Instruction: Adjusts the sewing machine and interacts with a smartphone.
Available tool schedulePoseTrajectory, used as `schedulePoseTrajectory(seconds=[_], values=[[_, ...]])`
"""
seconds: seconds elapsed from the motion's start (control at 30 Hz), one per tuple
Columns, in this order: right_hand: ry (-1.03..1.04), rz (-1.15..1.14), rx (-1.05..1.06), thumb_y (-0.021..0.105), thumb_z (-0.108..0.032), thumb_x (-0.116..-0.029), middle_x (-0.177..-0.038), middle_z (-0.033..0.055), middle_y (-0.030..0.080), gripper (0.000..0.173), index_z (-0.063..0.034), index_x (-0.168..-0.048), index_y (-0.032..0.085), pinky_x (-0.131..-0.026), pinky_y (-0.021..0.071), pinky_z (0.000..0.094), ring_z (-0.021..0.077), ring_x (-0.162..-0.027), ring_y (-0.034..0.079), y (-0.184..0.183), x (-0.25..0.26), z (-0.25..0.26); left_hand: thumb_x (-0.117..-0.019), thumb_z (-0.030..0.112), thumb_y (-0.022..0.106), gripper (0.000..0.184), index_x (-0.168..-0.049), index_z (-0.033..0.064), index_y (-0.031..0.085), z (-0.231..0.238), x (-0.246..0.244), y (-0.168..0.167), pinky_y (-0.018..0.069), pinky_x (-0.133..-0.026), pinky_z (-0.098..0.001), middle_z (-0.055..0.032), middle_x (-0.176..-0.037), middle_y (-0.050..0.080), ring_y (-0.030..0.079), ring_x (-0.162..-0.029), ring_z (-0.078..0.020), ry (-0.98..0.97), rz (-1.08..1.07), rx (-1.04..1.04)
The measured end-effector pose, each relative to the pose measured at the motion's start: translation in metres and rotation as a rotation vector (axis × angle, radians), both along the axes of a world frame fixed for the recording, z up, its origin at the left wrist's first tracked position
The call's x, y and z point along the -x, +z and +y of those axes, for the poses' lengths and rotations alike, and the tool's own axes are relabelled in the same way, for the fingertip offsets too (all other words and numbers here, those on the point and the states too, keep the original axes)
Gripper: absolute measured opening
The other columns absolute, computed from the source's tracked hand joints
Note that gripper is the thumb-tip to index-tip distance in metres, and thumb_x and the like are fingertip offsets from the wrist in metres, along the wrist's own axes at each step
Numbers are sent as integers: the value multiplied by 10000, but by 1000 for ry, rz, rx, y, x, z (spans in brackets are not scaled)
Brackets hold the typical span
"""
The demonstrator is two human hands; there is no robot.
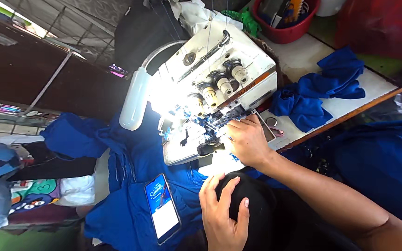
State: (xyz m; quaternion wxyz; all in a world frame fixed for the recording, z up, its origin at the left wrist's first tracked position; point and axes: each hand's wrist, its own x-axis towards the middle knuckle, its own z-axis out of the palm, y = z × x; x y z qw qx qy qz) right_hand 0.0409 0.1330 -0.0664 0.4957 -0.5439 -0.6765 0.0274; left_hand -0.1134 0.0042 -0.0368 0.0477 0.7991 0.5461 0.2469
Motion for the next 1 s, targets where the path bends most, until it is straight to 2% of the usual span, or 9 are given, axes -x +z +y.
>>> schedulePoseTrajectory(seconds=[0.2, 0.3, 0.43, 0.63, 0.73, 0.8, 0.87, 0.93, 1.0], values=[[50, 40, 20, 681, -116, -841, -662, 58, 641, 146, -77, -701, 684, -669, 463, 453, 228, -617, 630, 6, -1, 1, -978, 512, 520, 404, -1167, 234, 744, -1, 0, -1, 332, -1142, -384, -111, -1316, 603, 453, -1350, -240, 1, -6, 2], [52, 28, 37, 691, -110, -825, -624, 60, 598, 177, -74, -660, 638, -654, 457, 449, 228, -592, 613, 9, 0, 2, -976, 516, 521, 407, -1172, 237, 743, -1, 0, -1, 326, -1147, -381, -108, -1324, 598, 446, -1358, -234, 3, -9, 4], [59, 22, 103, 708, -118, -831, -639, 69, 622, 140, -62, -703, 690, -639, 466, 442, 228, -586, 621, 15, 4, 2, -974, 513, 520, 404, -1173, 239, 741, 0, 0, 0, 322, -1146, -383, -110, -1319, 599, 448, -1355, -233, 4, -1, 5], [84, 54, 88, 680, -97, -842, -633, 67, 616, 163, -65, -682, 667, -632, 456, 440, 228, -591, 620, 19, 6, 4, -973, 511, 522, 404, -1170, 235, 743, -1, 0, 0, 326, -1145, -383, -113, -1316, 600, 451, -1351, -236, 4, -6, 4], [161, 259, 66, 688, -87, -842, -703, 40, 687, 100, -77, -748, 720, -697, 493, 473, 186, -650, 655, 16, -11, 2, -973, 506, 527, 402, -1172, 231, 743, -2, 1, -1, 331, -1143, -380, -111, -1328, 598, 445, -1360, -237, 2, -15, 7], [236, 456, 129, 723, -96, -849, -802, 4, 738, 63, -89, -860, 784, -739, 517, 401, 115, -717, 669, 19, -33, -4, -977, 510, 523, 402, -1174, 235, 741, -1, 1, -1, 325, -1146, -386, -104, -1333, 597, 443, -1361, -234, 2, -17, 6], [365, 722, 193, 774, -100, -853, -841, -35, 746, 82, -96, -933, 794, -616, 560, 224, 31, -688, 656, 25, -57, -13, -979, 515, 519, 408, -1178, 234, 740, -1, 1, -1, 333, -1142, -391, -103, -1330, 598, 450, -1355, -236, -1, -17, 3], [524, 1013, 144, 776, -22, -830, -800, 3, 736, 106, -55, -930, 787, -540, 530, 199, 45, -625, 626, 32, -76, -21, -979, 513, 518, 411, -1177, 231, 743, 0, 0, 0, 345, -1132, -394, -105, -1324, 602, 461, -1342, -238, -7, -14, 4], [657, 1152, 30, 750, 1, -845, -803, 10, 737, 116, -54, -941, 783, -561, 558, 197, 42, -629, 645, 43, -91, -26, -980, 514, 515, 414, -1179, 231, 742, 0, 0, 0, 349, -1132, -395, -108, -1324, 601, 465, -1341, -238, -15, -10, 4]])
